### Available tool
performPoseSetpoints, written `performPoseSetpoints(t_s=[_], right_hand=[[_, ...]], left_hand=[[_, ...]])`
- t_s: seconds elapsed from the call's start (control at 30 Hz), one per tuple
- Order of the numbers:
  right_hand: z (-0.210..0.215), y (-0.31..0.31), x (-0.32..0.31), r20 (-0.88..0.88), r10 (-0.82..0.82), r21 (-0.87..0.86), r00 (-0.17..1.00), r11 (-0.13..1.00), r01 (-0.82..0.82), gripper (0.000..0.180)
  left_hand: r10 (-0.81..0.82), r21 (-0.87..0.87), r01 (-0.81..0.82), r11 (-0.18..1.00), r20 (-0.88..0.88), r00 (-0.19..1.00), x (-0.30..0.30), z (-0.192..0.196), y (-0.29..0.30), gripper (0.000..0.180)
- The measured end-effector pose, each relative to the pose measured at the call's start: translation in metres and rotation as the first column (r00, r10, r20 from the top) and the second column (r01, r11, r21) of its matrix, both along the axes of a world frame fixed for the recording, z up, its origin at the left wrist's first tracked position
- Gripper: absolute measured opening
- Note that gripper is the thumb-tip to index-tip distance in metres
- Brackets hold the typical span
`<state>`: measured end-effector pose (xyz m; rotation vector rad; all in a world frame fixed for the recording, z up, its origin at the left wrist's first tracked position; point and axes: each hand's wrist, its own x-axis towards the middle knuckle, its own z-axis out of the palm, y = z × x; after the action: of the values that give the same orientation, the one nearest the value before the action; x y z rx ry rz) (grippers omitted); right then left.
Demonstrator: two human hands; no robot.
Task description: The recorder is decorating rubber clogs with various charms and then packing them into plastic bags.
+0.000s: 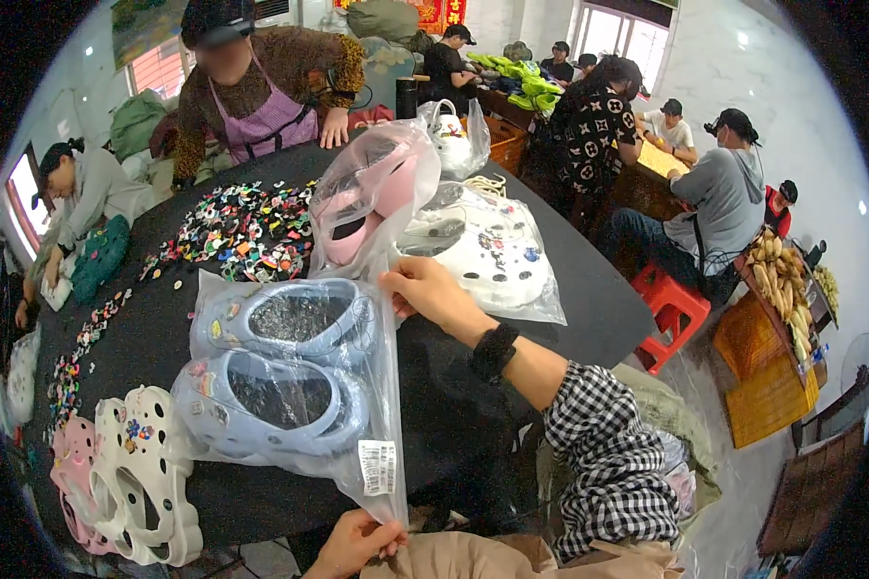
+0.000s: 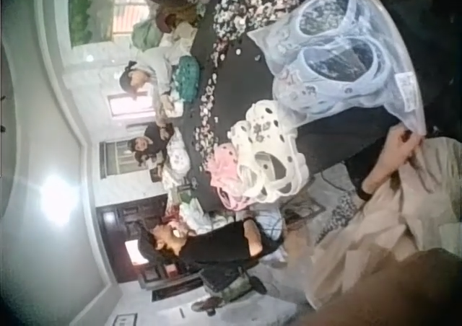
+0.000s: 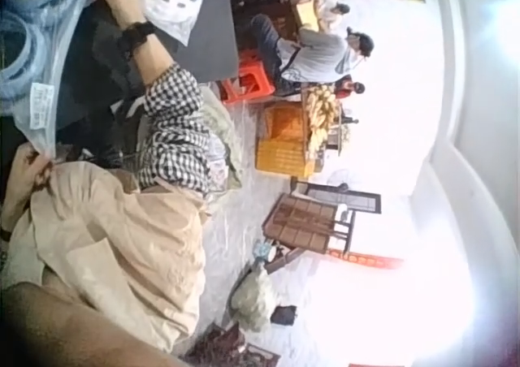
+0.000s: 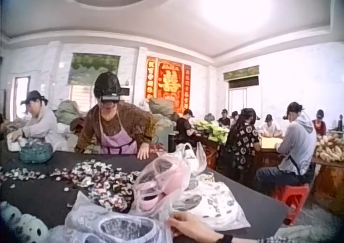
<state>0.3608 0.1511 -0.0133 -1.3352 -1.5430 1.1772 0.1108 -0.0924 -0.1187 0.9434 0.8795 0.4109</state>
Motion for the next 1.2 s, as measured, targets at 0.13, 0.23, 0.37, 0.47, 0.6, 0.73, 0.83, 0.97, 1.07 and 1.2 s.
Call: performPoseSetpoints(t_s=[0.13, 0.23, 0.37, 0.47, 0.6, 0.73, 0.83, 0.97, 1.07, 1.2], right_hand=[[-0.008, -0.004, -0.008, -0.016, -0.124, 0.144, 0.992, 0.982, 0.125, 0.031], [-0.011, -0.011, -0.012, 0.018, -0.150, 0.206, 0.988, 0.968, 0.143, 0.029], [-0.014, -0.011, 0.001, -0.062, -0.176, 0.199, 0.983, 0.962, 0.184, 0.031], [-0.012, -0.012, 0.003, -0.083, -0.145, 0.134, 0.986, 0.979, 0.155, 0.030], [-0.010, -0.054, -0.011, 0.107, -0.039, 0.317, 0.993, 0.948, 0.003, 0.062], [-0.015, -0.096, -0.022, 0.351, 0.004, 0.410, 0.936, 0.898, -0.157, 0.069], [-0.011, -0.114, -0.021, 0.490, 0.002, 0.436, 0.872, 0.865, -0.247, 0.071], [-0.012, -0.119, -0.016, 0.129, 0.127, 0.178, 0.983, 0.973, -0.149, 0.061], [-0.020, -0.121, -0.015, -0.164, 0.131, 0.101, 0.978, 0.988, -0.116, 0.053], [-0.019, -0.117, -0.008, -0.298, 0.046, -0.014, 0.953, 0.998, -0.053, 0.043]], left_hand=[[0.114, 0.139, -0.132, 0.981, 0.129, 0.985, 0.004, 0.045, 0.002, 0.021], [0.110, 0.155, -0.127, 0.980, 0.116, 0.987, 0.001, 0.043, 0.000, 0.025], [0.062, 0.239, -0.083, 0.967, 0.094, 0.994, 0.004, 0.036, 0.000, 0.028], [0.049, 0.238, -0.063, 0.969, 0.064, 0.997, 0.003, 0.042, 0.002, 0.030], [0.110, 0.208, -0.131, 0.969, 0.106, 0.988, 0.005, 0.032, -0.001, 0.032], [0.109, 0.237, -0.128, 0.963, 0.094, 0.990, 0.005, 0.031, -0.002, 0.033], [0.051, 0.362, -0.050, 0.931, 0.006, 0.999, 0.006, 0.029, 0.001, 0.034], [0.024, 0.244, -0.016, 0.970, -0.026, 0.999, 0.001, 0.016, 0.004, 0.027], [-0.004, 0.045, 0.004, 0.999, 0.004, 1.000, -0.003, 0.013, 0.004, 0.018], [-0.046, 0.372, 0.035, 0.928, 0.020, 0.999, 0.000, 0.052, 0.007, 0.028]])
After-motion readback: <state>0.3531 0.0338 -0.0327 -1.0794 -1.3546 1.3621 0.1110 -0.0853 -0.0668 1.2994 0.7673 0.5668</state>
